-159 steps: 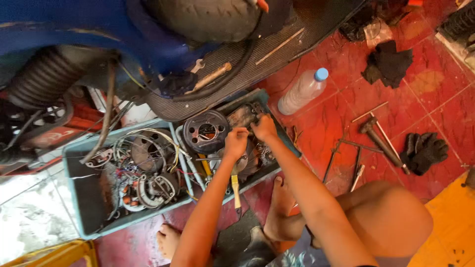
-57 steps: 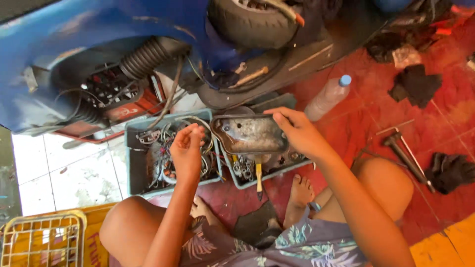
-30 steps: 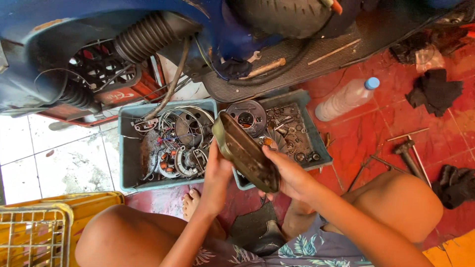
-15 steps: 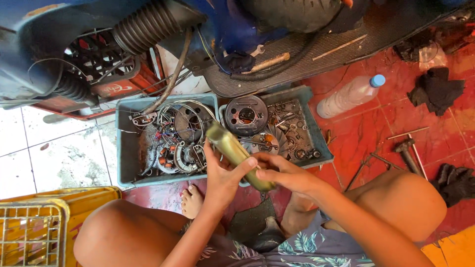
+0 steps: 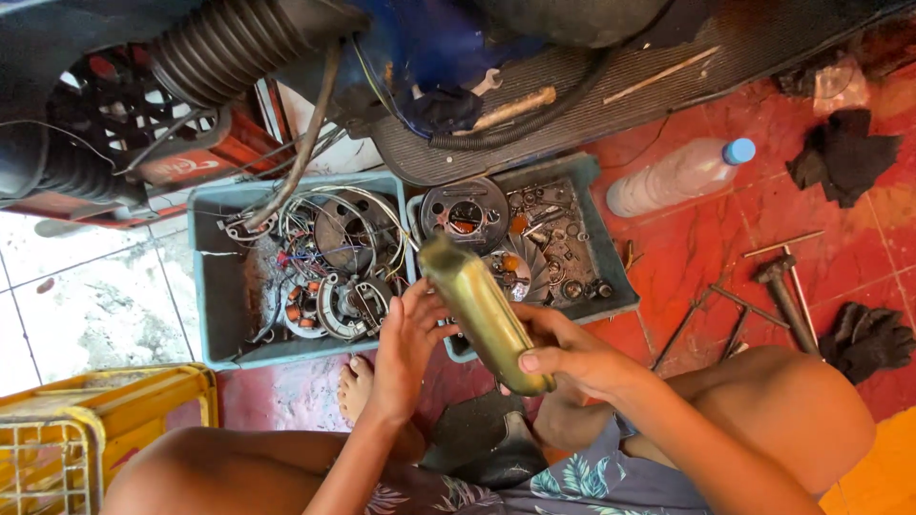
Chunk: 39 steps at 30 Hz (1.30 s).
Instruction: Cleaning a motorcycle part by pouring liquid and scrubbing with a brush
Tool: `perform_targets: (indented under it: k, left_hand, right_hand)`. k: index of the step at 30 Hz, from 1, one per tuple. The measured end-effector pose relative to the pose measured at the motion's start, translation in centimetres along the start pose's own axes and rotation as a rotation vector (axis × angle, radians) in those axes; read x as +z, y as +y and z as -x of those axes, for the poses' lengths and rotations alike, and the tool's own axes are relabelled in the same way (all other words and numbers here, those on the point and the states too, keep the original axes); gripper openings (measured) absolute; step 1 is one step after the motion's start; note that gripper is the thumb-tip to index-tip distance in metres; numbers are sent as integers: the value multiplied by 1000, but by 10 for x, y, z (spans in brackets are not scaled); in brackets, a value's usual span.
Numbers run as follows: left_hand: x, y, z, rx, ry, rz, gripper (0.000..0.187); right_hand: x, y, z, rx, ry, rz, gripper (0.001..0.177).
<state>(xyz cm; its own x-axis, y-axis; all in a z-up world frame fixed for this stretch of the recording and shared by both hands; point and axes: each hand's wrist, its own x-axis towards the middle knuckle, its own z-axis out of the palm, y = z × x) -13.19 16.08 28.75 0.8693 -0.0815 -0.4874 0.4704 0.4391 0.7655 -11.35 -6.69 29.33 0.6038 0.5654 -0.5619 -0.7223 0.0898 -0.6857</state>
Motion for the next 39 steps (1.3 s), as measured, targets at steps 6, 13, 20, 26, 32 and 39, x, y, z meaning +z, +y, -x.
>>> perform_targets:
  k: [6, 13, 20, 26, 32, 39]
  left_hand:
    - [-18, -87, -3, -445, -409, -970, 27]
    - [-26, -273, 6, -817, -824, -1463, 88]
    - [23, -220, 21, -873, -657, -1664, 58]
    - [1, -244, 13, -901, -609, -1541, 79]
    - [5, -257, 3, -898, -717, -1579, 90]
    - [46, -228, -15, -711, -1062, -1510, 48]
  right_hand:
    - [3, -2, 1, -42, 134, -47, 93]
    - [27, -18, 4, -84, 158, -256, 64]
    - [81, -44, 27, -62, 64, -287, 68]
    - [70, -45, 25, -130, 89, -261, 88]
    - [38, -57, 18, -52, 202, -284, 70]
    - [2, -43, 24, -62, 407, -291, 75]
